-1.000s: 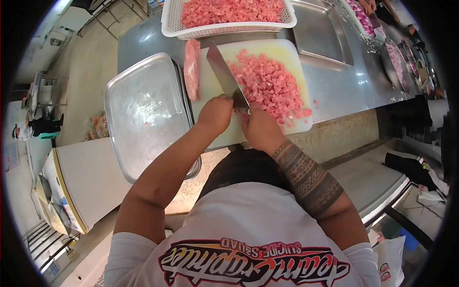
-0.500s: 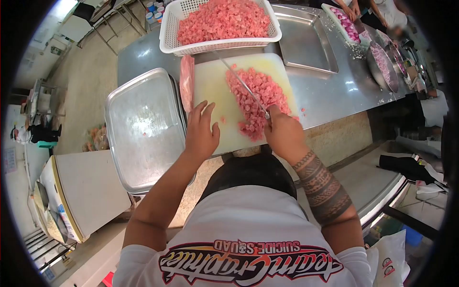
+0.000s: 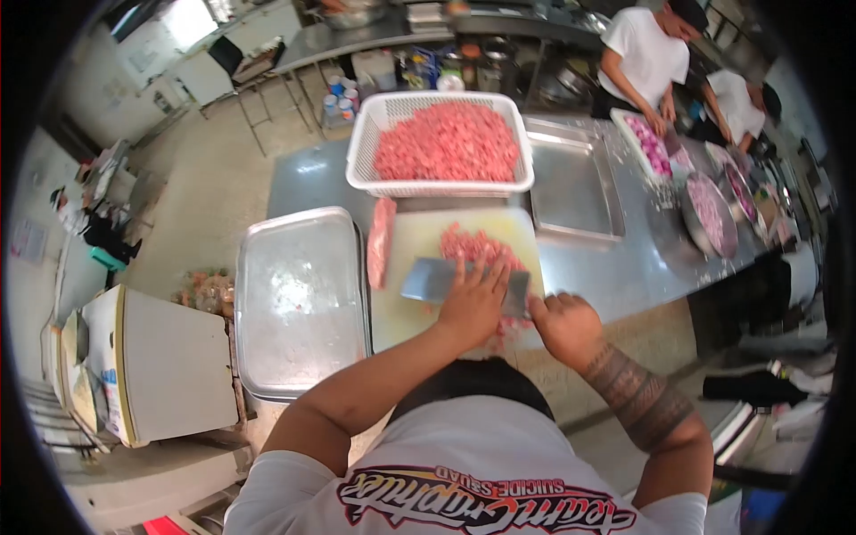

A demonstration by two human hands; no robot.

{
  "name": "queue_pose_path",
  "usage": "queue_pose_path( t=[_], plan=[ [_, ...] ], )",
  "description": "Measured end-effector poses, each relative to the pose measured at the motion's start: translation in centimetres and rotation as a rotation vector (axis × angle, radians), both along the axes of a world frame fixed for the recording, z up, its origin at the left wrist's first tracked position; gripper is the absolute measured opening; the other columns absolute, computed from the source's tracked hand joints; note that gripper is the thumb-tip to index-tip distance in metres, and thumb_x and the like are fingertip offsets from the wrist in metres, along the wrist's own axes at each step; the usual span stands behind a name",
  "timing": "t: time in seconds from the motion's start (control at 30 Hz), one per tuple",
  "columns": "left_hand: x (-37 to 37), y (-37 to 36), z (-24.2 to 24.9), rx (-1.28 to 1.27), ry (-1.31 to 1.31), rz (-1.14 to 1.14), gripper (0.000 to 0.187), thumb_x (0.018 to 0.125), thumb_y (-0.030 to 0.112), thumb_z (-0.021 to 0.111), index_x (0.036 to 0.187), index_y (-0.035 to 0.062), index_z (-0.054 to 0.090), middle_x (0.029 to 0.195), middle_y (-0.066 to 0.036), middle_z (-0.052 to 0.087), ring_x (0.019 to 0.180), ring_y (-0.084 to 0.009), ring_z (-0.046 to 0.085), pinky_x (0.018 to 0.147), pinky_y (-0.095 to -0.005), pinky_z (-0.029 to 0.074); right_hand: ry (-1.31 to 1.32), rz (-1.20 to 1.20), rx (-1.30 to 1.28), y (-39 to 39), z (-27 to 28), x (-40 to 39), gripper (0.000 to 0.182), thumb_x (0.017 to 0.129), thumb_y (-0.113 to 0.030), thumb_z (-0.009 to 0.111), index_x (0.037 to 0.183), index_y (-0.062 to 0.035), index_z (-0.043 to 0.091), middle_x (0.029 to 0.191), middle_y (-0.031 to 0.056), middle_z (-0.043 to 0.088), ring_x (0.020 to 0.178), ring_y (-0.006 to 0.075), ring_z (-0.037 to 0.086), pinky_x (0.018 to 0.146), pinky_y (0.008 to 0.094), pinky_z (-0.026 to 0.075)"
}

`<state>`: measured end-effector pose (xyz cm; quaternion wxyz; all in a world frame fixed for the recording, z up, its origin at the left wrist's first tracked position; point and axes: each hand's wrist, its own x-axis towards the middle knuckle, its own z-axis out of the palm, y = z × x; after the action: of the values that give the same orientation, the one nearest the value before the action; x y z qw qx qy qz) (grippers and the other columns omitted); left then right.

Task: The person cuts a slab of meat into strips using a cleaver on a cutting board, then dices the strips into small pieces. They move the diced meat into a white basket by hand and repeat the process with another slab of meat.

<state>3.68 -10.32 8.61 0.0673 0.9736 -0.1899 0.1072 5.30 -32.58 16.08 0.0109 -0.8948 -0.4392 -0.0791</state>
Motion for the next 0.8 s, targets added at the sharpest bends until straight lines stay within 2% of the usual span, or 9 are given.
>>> queue_pose_path(
  t=[0.07,0.17,0.27,0.37,0.47,0.57,0.67,0.77,0.8],
  plan=[
    [0.6,0.7,-1.2,-0.009,0.065,0.035,0.061,0.1,0.022,0.051,0.156,-0.0021,0.048,0.17,-0.018,0.035,0.158,-0.0439,0.027,0.126,-0.0708,0.016,-0.014,0.012,0.018,-2.9,0.3,0.1,0.022,0.088,-0.012,0.064,0.109,-0.0081,0.068,0.078,0.006,0.064,0.078,0.027,0.068,0.07,0.0422,0.054],
    [1.4,3.2,-2.6,0.048,0.222,0.085,0.066,0.103,0.031,0.051,0.159,-0.0034,0.042,0.171,-0.018,0.034,0.16,-0.0453,0.023,0.127,-0.0698,0.011,0.024,-0.046,0.01,-7.6,1.5,-0.1,0.033,0.087,-0.012,0.068,0.12,-0.01,0.07,0.08,0.0072,0.066,0.077,0.0273,0.068,0.069,0.0431,0.054],
    [1.9,6.0,-3.9,-0.175,0.227,0.092,0.078,0.104,0.046,0.052,0.163,-0.0026,0.037,0.171,-0.02,0.035,0.161,-0.0474,0.02,0.128,-0.069,0.006,0.111,-0.158,0.026,-12.3,0.3,0.3,0.039,0.083,-0.011,0.073,0.122,-0.0102,0.07,0.08,0.0114,0.069,0.073,0.0317,0.069,0.066,0.0464,0.055],
    [5.0,8.6,-9.6,-0.277,0.195,0.341,0.092,0.1,0.06,0.056,0.166,0.0004,0.03,0.172,-0.022,0.032,0.161,-0.0458,0.02,0.129,-0.0658,0.004,0.267,-0.318,0.124,-14.3,-1.8,1.1,0.04,0.085,-0.011,0.074,0.125,-0.0091,0.07,0.081,0.0156,0.072,0.073,0.0365,0.071,0.067,0.0493,0.057],
    [8.9,9.8,-14.9,-0.54,0.184,0.505,0.093,0.099,0.058,0.058,0.168,0.0036,0.028,0.173,-0.023,0.028,0.161,-0.0431,0.023,0.131,-0.0616,0.008,0.422,-0.451,0.261,-13.1,-4.1,2.9,0.039,0.087,-0.011,0.074,0.125,-0.0067,0.069,0.085,0.0192,0.074,0.079,0.0401,0.073,0.071,0.0511,0.058],
    [9.3,6.2,-11.9,-0.507,0.302,0.268,0.091,0.1,0.054,0.06,0.167,0.0026,0.027,0.173,-0.024,0.028,0.161,-0.0412,0.025,0.132,-0.0565,0.015,0.551,-0.494,0.308,-10.0,-6.0,4.6,0.038,0.089,-0.012,0.073,0.126,-0.0041,0.068,0.092,0.0214,0.077,0.086,0.0415,0.075,0.076,0.0512,0.06],
    [8.4,3.4,-12.3,-0.487,0.212,0.221,0.087,0.1,0.05,0.063,0.165,0.001,0.032,0.171,-0.025,0.031,0.16,-0.0423,0.027,0.131,-0.0537,0.02,0.599,-0.447,0.352,-6.7,-9.3,5.6,0.038,0.091,-0.016,0.071,0.126,-0.0044,0.067,0.091,0.0221,0.076,0.086,0.0426,0.075,0.077,0.0522,0.059],
    [6.7,4.0,-12.3,-0.961,0.325,0.253,0.087,0.098,0.043,0.068,0.165,0.001,0.031,0.172,-0.025,0.03,0.16,-0.0407,0.026,0.132,-0.0505,0.02,0.637,-0.333,0.237,-3.9,-8.0,5.0,0.034,0.092,-0.023,0.069,0.121,-0.0039,0.068,0.089,0.0222,0.075,0.085,0.0446,0.073,0.077,0.0549,0.058],
    [5.3,4.5,-12.8,-0.918,0.277,0.286,0.084,0.101,0.041,0.067,0.166,0.002,0.032,0.171,-0.026,0.03,0.16,-0.0407,0.027,0.132,-0.0488,0.021,0.653,-0.324,0.207,-4.1,-7.8,5.0,0.032,0.093,-0.024,0.068,0.117,-0.0037,0.069,0.088,0.022,0.074,0.084,0.0453,0.072,0.076,0.0559,0.057]
  ],
)
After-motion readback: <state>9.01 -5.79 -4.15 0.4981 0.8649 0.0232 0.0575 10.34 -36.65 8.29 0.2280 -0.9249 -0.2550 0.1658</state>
